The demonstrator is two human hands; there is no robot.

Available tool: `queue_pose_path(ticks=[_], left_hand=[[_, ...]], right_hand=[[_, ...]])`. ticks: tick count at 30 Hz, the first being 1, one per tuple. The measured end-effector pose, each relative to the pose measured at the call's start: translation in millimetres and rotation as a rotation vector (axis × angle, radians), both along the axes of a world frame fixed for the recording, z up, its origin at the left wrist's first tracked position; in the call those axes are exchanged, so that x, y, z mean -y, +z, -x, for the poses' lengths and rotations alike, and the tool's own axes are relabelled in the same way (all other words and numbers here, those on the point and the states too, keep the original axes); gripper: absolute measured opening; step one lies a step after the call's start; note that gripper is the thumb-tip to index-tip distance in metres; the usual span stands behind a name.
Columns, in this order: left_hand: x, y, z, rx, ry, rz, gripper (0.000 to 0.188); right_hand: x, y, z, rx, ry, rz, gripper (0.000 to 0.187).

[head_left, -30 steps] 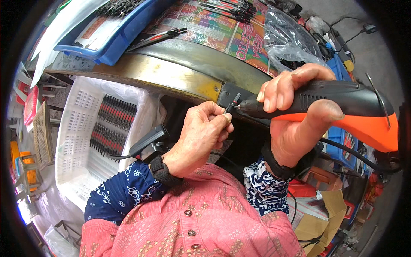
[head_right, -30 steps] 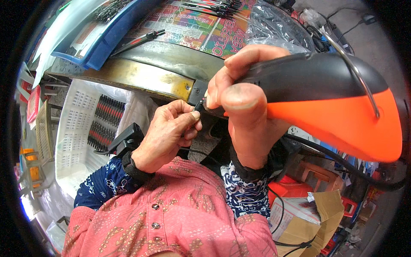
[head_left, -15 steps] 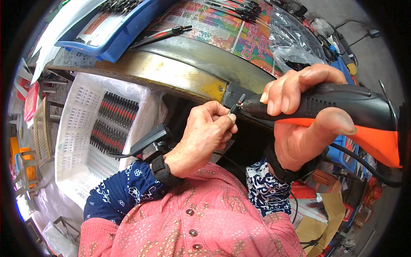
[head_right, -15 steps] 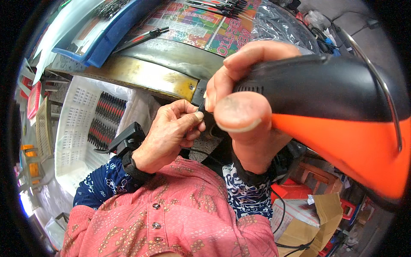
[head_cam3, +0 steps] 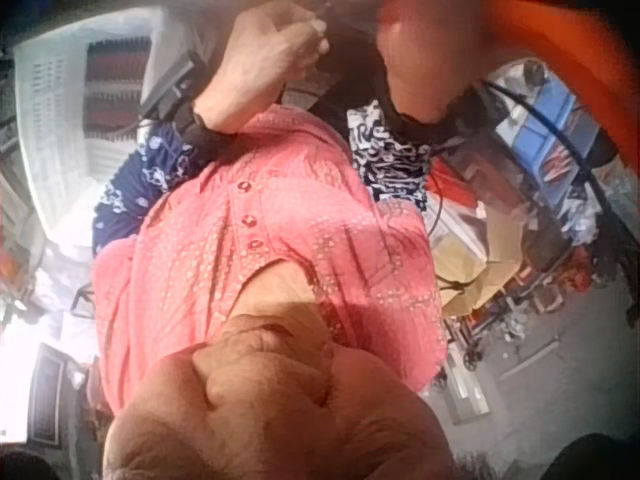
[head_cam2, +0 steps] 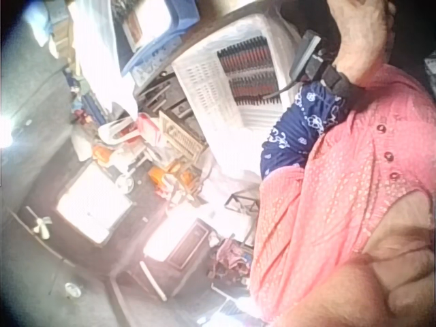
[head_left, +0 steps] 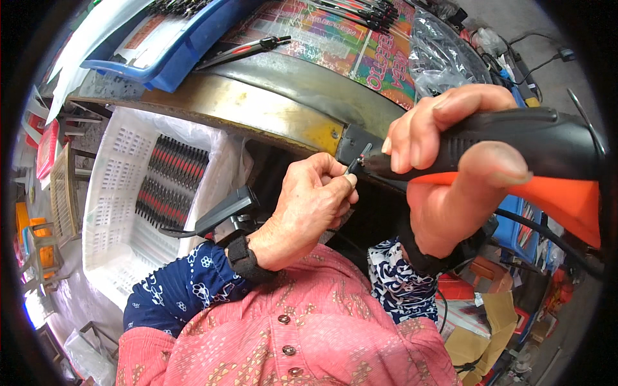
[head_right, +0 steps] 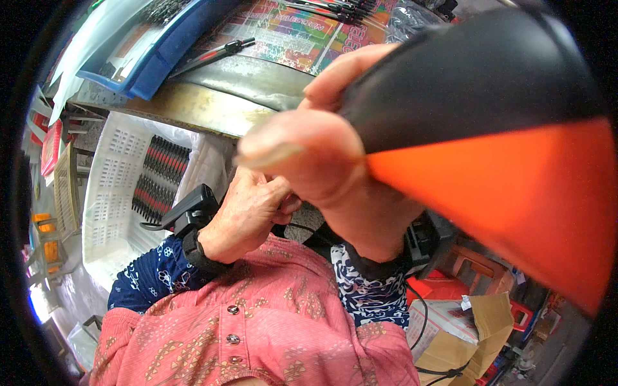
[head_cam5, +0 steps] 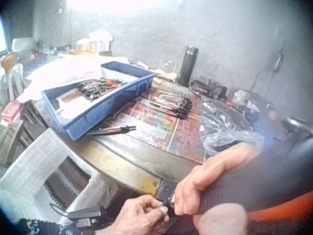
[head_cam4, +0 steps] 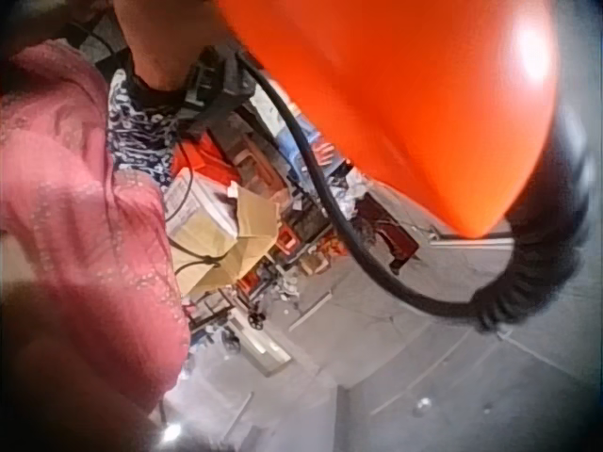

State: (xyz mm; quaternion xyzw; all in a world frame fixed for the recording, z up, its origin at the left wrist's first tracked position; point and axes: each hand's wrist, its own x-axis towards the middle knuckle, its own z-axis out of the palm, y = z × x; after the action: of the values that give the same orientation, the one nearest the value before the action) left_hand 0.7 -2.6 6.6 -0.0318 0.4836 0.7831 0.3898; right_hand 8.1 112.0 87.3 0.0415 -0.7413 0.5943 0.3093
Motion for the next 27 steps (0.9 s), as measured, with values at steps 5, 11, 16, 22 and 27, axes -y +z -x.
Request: queue_pose_path(ticks=[5, 11, 16, 22, 27], left_hand=[[-1.6, 2.4, 1.9, -0.03, -0.013, 0.052, 0.009], [-1.2, 4.2, 1.3, -0.021, -0.011, 0.057, 0.009], [-1.6, 5.8, 0.6, -0.022, 0.002, 0.088, 0.01], [-0.9, 5.2, 1.4, -0.026, -0.011, 0.101, 0.01], [-0.5, 3.5, 0.5, -0.057, -0.028, 0.115, 0.01]], right_hand=[[-1.7, -1.2, 3.5, -0.023, -0.02, -0.115, 0.07], [-1.5, -2.4, 3.9, -0.024, -0.029, -0.106, 0.069], [-1.6, -2.8, 5.1, -0.044, -0.038, -0.092, 0.069], [0.0, -3.0, 4.8, -0.032, -0.03, -0.055, 0.069], [0.2, -4.3, 3.5, -0.045, -0.037, -0.066, 0.069]])
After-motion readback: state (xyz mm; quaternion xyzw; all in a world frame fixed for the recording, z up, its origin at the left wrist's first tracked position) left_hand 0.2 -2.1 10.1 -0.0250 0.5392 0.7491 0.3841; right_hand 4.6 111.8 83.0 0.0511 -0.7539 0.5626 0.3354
